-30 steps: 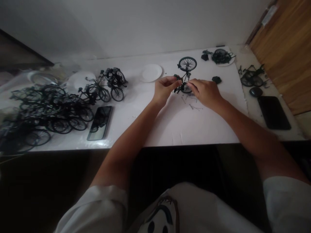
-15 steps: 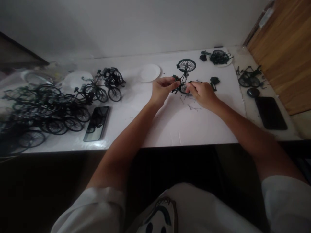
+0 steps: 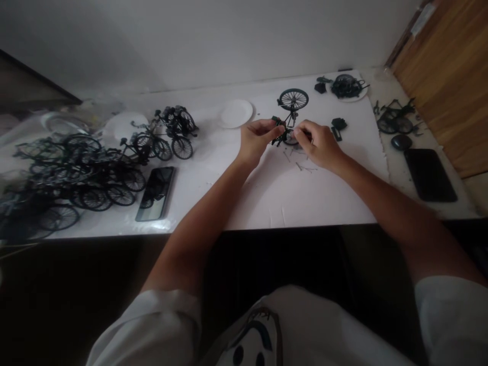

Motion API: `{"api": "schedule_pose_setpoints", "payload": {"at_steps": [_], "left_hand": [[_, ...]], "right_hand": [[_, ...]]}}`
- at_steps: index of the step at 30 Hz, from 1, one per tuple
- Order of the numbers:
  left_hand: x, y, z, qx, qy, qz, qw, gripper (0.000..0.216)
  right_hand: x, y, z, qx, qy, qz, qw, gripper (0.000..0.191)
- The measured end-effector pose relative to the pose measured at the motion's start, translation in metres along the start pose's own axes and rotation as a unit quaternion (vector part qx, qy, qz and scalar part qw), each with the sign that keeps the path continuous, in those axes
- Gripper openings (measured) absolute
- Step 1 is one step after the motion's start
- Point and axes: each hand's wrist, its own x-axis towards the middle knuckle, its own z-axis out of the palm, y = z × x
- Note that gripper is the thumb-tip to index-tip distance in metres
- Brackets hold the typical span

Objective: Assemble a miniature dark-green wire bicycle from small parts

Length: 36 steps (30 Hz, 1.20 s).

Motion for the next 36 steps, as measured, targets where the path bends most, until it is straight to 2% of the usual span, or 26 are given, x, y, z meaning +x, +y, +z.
{"api": "schedule_pose_setpoints", "payload": {"at_steps": [4,7,14,23,30,36], "left_hand": [[0.000,-0.001,0.000,-0.010,0.002,-0.001,1.000,0.032],[0.001,-0.004,-0.001,-0.010,0.003,-0.001,1.000,0.033],[0.000,-0.008,-0.002,-0.014,-0.001,0.001,1.000,0.034],[-0.003,-0.003,0.003,-0.016,0.006,-0.016,1.000,0.034],[-0.004,-0.004,0.003,-0.016,0.003,0.003,1.000,0.029],[-0.004,0.000,0.003,-0.012,0.009,-0.008,1.000,0.027]], "right_hand": [[0.001,0.003,-0.004,-0.073,-0.030,-0.037,0.996,0.050],[0.000,0.004,-0.003,-0.077,-0.035,-0.035,0.996,0.045],[-0.002,0.002,0.000,-0.008,-0.022,-0.029,0.999,0.053],[-0.003,-0.002,0.000,0.049,-0.021,0.018,0.998,0.067],[-0.005,-0.012,0.000,0.154,-0.043,0.081,0.984,0.072],[-0.004,-0.011,0.000,0.184,-0.051,0.087,0.978,0.074]]}}
